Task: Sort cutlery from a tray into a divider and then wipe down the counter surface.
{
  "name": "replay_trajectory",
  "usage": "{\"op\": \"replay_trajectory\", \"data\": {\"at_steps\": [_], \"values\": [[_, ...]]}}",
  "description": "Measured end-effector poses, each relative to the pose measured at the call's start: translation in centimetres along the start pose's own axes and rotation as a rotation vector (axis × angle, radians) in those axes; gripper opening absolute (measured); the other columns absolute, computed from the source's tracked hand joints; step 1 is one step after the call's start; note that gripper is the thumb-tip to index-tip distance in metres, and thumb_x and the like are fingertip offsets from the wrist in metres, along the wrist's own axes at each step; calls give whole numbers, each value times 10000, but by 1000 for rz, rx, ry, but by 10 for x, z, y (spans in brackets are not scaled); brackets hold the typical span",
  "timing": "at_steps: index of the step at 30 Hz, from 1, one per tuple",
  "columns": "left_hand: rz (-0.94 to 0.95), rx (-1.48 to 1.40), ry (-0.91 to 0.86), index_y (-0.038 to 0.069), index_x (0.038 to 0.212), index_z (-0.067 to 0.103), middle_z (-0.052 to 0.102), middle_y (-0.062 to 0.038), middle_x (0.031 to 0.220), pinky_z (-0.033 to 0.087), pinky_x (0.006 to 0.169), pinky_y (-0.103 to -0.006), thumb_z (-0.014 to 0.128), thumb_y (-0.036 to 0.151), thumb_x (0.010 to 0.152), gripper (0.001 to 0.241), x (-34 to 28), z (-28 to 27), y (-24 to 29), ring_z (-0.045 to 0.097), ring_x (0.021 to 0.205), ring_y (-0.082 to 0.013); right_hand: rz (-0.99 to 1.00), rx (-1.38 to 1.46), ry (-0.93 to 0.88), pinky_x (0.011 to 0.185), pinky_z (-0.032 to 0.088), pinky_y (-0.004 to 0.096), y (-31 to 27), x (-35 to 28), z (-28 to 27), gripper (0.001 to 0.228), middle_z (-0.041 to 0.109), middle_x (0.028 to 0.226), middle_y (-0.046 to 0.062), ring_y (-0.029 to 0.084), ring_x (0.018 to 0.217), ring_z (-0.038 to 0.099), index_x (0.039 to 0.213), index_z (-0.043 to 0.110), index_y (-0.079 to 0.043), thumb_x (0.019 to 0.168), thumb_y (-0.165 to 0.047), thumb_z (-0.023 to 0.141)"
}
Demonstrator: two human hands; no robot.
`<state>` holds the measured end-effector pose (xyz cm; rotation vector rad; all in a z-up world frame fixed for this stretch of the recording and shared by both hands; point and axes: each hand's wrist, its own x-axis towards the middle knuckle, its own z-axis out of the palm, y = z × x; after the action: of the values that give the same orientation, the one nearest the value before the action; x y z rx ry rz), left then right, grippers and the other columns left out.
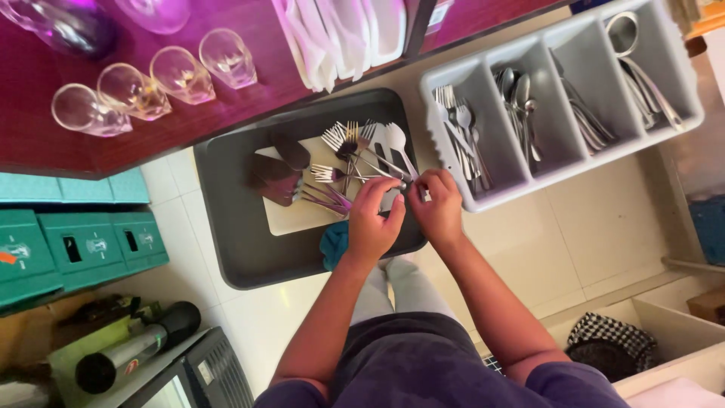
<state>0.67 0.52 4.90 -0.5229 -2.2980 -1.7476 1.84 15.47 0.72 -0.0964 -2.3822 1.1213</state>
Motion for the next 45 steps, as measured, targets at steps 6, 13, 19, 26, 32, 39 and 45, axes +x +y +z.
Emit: {"op": "replay_trajectory", "data": {"at_steps": [6,13,19,26,32,39,45], "values": [[1,-28,-16,33,1148,661,686,-136,1146,567,892,-369,681,55,912,238,20,18,31,699,1015,-303,-33,83,94,694,548,331,-24,21,-64,153,650,1007,118,220,766,645,923,651,-4,838,56,763],[136,30,6,33,1141,658,684,-146,1163,543,976,-397,701,38,905,240,34,88,52,670,1106,-336,-49,61,114,710,558,315,29,34,-116,142,656,1024,122,216,792,665,922,668,-4,835,43,771],[97,70,59,26,1144,664,685,-145,1161,536,986,-403,698,36,893,253,32,137,65,668,1108,-339,-30,126,22,701,574,300,73,50,-142,137,660,1021,123,204,786,684,932,681,10,824,42,759],[58,67,84,29,1131,665,685,-140,1154,546,985,-397,708,48,874,261,22,160,65,677,1101,-329,-91,-35,-167,815,542,426,112,55,-133,285,668,1052,171,360,949,644,1005,710,17,781,-113,828],[49,134,154,37,1155,666,681,-145,1168,539,994,-403,721,56,858,303,12,143,69,667,1122,-344,-173,-15,-244,871,529,441,94,53,-129,249,677,1054,154,364,1009,632,1005,720,-19,817,-146,824],[-76,89,272,32,1176,666,677,-140,1188,554,926,-382,718,66,847,334,-14,81,55,675,1027,-314,-218,174,-250,829,549,377,27,49,-107,228,660,1097,163,315,954,660,1073,710,-16,869,-78,792],[25,221,340,31,1184,666,668,-139,1219,532,1016,-404,725,36,873,317,-27,11,42,654,1151,-330,-241,148,-292,833,554,374,-8,33,-51,211,673,1098,145,308,963,669,1089,704,-21,900,-82,774]]}}
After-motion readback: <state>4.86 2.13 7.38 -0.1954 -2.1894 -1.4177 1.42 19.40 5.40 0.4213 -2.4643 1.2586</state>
